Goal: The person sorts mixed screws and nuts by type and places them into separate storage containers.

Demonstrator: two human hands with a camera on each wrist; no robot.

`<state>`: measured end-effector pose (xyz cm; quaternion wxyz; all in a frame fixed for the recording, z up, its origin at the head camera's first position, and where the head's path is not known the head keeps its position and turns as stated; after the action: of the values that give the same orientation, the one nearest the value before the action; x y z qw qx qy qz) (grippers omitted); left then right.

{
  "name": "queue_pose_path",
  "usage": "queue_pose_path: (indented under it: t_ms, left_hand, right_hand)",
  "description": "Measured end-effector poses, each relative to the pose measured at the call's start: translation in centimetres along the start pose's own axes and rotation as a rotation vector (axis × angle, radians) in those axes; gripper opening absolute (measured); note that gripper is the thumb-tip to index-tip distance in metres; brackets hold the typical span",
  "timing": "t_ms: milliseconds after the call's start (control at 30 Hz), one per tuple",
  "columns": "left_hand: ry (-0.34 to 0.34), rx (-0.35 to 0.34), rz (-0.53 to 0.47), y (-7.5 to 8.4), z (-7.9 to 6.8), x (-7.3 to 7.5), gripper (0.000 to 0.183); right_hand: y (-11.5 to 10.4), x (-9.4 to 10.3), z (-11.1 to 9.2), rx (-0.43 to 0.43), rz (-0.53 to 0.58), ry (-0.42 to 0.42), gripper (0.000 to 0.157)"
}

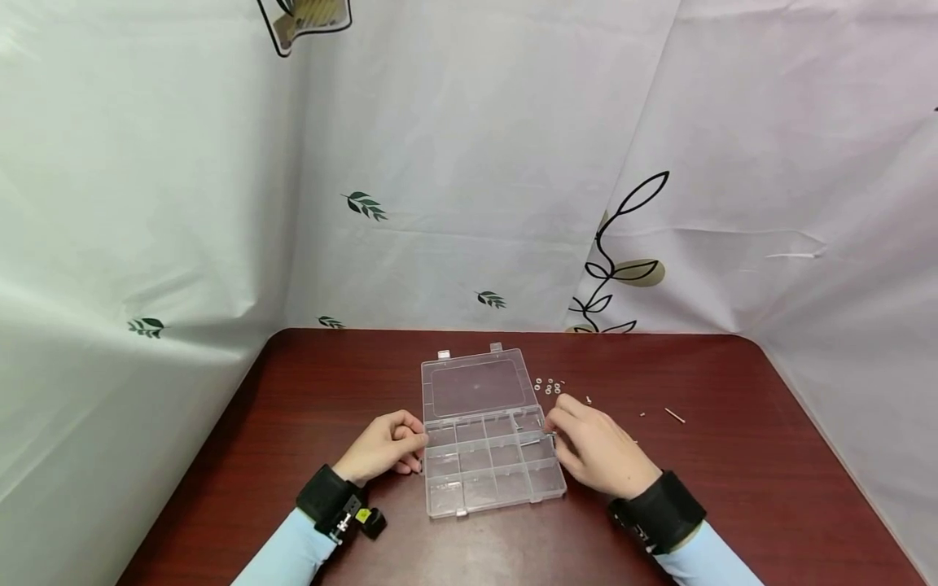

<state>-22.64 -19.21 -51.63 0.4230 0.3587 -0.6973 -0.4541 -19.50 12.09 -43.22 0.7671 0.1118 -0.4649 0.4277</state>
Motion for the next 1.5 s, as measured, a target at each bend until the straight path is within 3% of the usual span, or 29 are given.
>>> queue_pose_path:
  t_ms: [533, 600, 667, 767, 833, 1133, 1500]
  left_hand:
    - [-0.006, -0.004, -0.009, 0.0, -0.2, 0.0, 0.037]
    - [-0.007, -0.001, -0.013, 0.0, -0.2, -0.1, 0.037]
    - [-0.007, -0.001, -0.015, 0.0, -0.2, -0.1, 0.036]
    - [-0.005, -0.002, -0.018, 0.0, -0.2, -0.2, 0.036]
    - [-0.004, -0.003, -0.018, 0.0, -0.2, -0.2, 0.036]
    - [-0.005, -0.006, -0.018, 0.1, -0.3, -0.1, 0.037]
    - [-0.009, -0.003, -0.015, 0.2, -0.3, -0.1, 0.037]
  right_hand:
    - [-2.0, -0.4, 0.3, 0.048, 0.027, -0.006, 0.022]
    - [-2.0, -0.3, 0.2, 0.046, 0.016, -0.026, 0.026]
    - [-1.7, 0.0, 0.1, 0.028, -0.009, -0.047, 0.042]
    - [-0.5, 1.1, 0.1, -0.036, -0.039, -0.067, 0.076]
    - [0.7, 2.3, -0.1, -0.089, -0.053, -0.056, 0.083]
    - [6.3, 6.8, -2.1, -0.232, -0.141, 0.025, 0.068]
    - [10.7, 8.3, -5.3, -0.341, -0.193, -0.009, 0.050]
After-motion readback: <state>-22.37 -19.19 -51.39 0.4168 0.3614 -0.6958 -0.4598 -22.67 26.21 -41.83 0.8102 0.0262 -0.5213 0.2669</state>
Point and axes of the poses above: each hand's wrist, its own z-axis towards the middle knuckle, its own x-axis out of the back of the hand, y = z × x, the point moved 6 cm from there along z, towards the middle knuckle, and after that the axes turned 1 degree about x, right-handed, at the moved point
